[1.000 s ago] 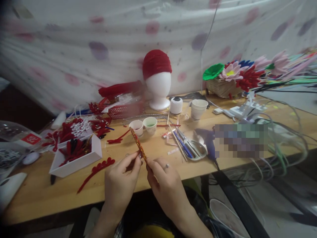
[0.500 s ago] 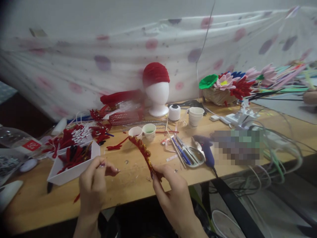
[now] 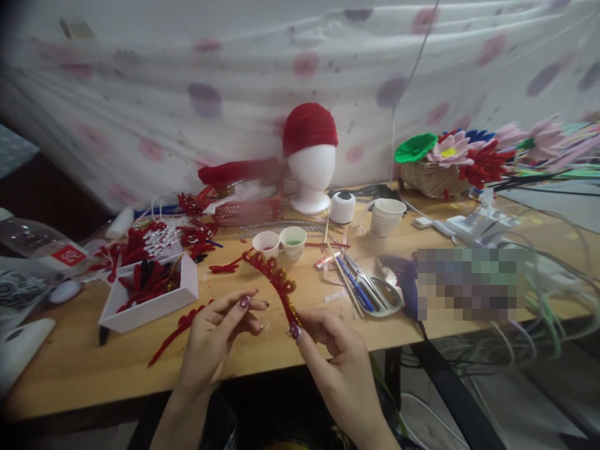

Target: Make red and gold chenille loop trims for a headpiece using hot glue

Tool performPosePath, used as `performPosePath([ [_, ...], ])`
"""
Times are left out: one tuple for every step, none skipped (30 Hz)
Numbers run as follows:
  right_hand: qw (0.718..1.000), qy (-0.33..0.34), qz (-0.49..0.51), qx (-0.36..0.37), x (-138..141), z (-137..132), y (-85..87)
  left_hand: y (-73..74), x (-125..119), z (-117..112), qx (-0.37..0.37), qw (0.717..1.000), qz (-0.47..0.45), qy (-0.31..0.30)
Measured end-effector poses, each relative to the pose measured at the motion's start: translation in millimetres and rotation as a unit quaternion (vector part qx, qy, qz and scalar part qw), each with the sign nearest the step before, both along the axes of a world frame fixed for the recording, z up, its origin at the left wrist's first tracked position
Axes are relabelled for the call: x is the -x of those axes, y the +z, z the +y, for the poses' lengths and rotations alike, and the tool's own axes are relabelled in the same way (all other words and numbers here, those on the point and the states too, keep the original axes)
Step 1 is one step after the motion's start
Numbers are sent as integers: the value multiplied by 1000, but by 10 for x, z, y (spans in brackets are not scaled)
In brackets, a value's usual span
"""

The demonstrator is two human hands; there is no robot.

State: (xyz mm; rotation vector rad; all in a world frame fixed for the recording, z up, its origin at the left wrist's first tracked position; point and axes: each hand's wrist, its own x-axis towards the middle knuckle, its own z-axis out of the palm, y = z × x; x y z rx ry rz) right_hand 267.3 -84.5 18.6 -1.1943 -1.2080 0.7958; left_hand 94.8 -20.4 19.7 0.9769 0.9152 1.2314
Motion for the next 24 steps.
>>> performPosePath([
  [1000,-1,-4,-1,7,14,-9,2,3,2,17,999,-32,-7],
  [1000,-2,-11,-3,12,30,-22,7,6,4,32,998,-60,-13],
  [1000,-4,-20,-5,14,48,-41,13,9,6,42,996,-82,-16],
  [1000,-6,-30,-9,11,69,-64,18,13,9,48,994,-99,-18],
  [999,-9,-42,-11,4,91,-89,20,19,13,47,993,-111,-16],
  [998,-18,-56,-13,-8,117,-115,19,27,17,39,992,-118,-10],
  [997,-30,-75,-14,-25,144,-141,14,39,22,24,992,-123,0],
  [994,-43,-100,-14,-44,174,-166,4,53,27,1,992,-123,16],
  [990,-53,-131,-14,-65,206,-188,-8,69,29,-31,992,-116,36],
  [984,-59,-165,-12,-85,240,-210,-22,86,29,-71,990,-102,60],
  [978,-60,-200,-10,-104,276,-233,-36,102,25,-115,986,-79,87],
  [971,-56,-234,-8,-123,312,-257,-49,115,19,-163,979,-47,116],
  [963,-52,-263,-4,-140,347,-283,-59,125,9,-209,967,-10,144],
  [956,-47,-288,-1,-159,378,-310,-66,130,-3,-253,953,27,167],
  [950,-44,-308,4,-180,403,-336,-69,133,-17,-289,937,59,185],
  [945,-43,-325,8,-205,419,-356,-70,132,-30,-318,923,85,198],
  [940,-40,-340,10,-233,423,-366,-71,130,-42,-340,912,103,205],
  [934,-37,-355,6,-264,414,-359,-71,128,-53,-359,902,115,210],
  [928,-37,-370,-3,-295,393,-332,-72,127,-61,-374,894,124,214],
  [922,-37,-384,-17,-322,361,-285,-75,126,-67,-390,884,133,220],
  [917,-40,-395,-34,-340,322,-221,-81,126,-69,-408,873,143,226],
  [914,-48,-399,-50,-348,281,-144,-89,125,-68,-427,861,152,229],
  [917,-45,-393,-58,-344,246,-63,-100,125,-65,-445,850,160,230],
  [921,-33,-382,-67,-328,221,11,-112,123,-60,-461,842,165,228],
])
